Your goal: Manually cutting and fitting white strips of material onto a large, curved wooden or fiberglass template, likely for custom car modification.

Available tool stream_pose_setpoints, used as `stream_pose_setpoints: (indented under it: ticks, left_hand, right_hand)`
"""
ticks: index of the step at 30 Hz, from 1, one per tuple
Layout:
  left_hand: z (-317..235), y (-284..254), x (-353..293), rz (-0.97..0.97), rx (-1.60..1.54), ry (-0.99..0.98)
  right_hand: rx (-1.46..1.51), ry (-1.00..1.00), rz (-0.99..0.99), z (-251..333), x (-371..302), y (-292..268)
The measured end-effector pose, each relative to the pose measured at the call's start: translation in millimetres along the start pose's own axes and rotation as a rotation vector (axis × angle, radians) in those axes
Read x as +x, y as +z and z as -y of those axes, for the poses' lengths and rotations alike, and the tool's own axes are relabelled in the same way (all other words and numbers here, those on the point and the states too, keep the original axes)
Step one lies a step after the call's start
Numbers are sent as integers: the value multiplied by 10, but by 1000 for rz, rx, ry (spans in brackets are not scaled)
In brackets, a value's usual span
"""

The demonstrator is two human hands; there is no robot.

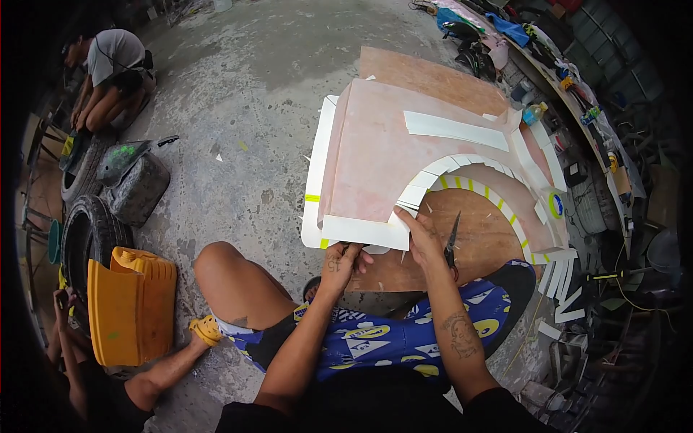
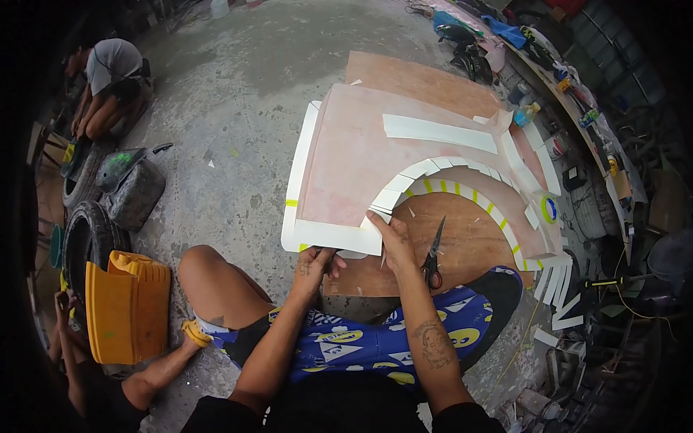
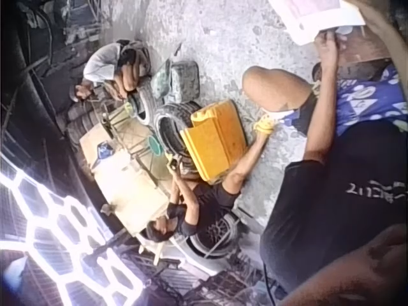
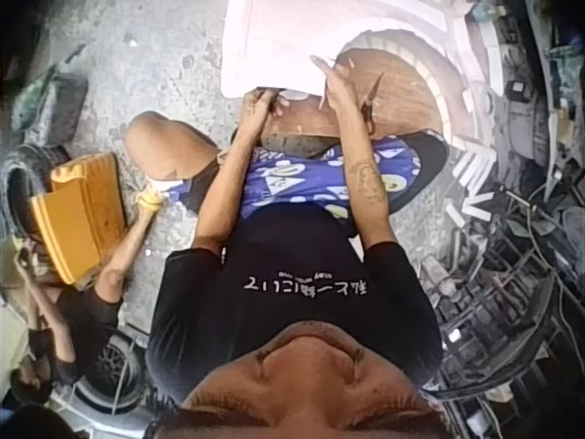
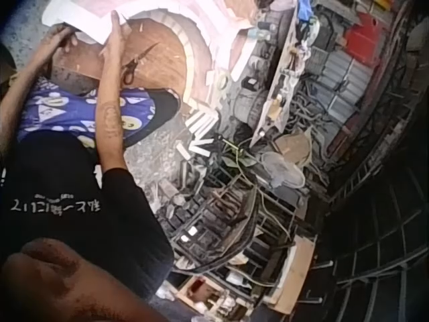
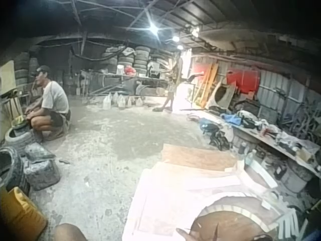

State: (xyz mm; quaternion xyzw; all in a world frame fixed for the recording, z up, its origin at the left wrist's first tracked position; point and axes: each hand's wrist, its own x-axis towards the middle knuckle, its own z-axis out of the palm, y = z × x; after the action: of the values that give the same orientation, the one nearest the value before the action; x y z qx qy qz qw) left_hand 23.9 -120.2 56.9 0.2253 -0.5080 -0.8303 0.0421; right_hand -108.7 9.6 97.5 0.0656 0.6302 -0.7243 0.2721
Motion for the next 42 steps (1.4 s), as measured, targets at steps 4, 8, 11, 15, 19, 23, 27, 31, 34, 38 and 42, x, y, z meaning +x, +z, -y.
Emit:
stream_pose_setpoints:
  ticks: [4, 8, 11, 15, 19, 23, 27, 31, 34, 38, 42]
  left_hand:
    - [-8, 12, -11, -10, 17, 11]
    - [6, -4, -7, 0, 33, 14]
    - [13, -9, 0, -8, 24, 8]
    - [21, 2, 3, 6, 5, 20]
    - [-2, 28, -3, 7, 9, 8]
    - [31, 13, -7, 14, 8, -15]
    - [17, 45, -25, 10, 116, -80]
    - [423, -69, -26, 58, 418, 121]
    - [417, 57, -31, 59, 655, 189]
    - [453, 80, -86, -48, 996, 356]
    - [214, 242, -287, -109, 1376, 296]
  right_hand:
    - [-41, -31, 23, 15, 25, 12]
    - [6, 1, -6, 54, 39, 42]
    - [-10, 24, -2, 76, 64, 27]
    - [-34, 42, 1, 57, 99, 0]
    - [-39, 36, 4, 38, 101, 4]
    - [-8, 11, 21, 25, 30, -10]
    - [73, 12, 42, 13, -35, -130]
    - [99, 63, 107, 25, -161, -236]
    - [360, 74, 180, -172, -91, -478]
    - [387, -74, 180, -494, 1, -500]
    - [343, -146, 255, -663, 246, -520]
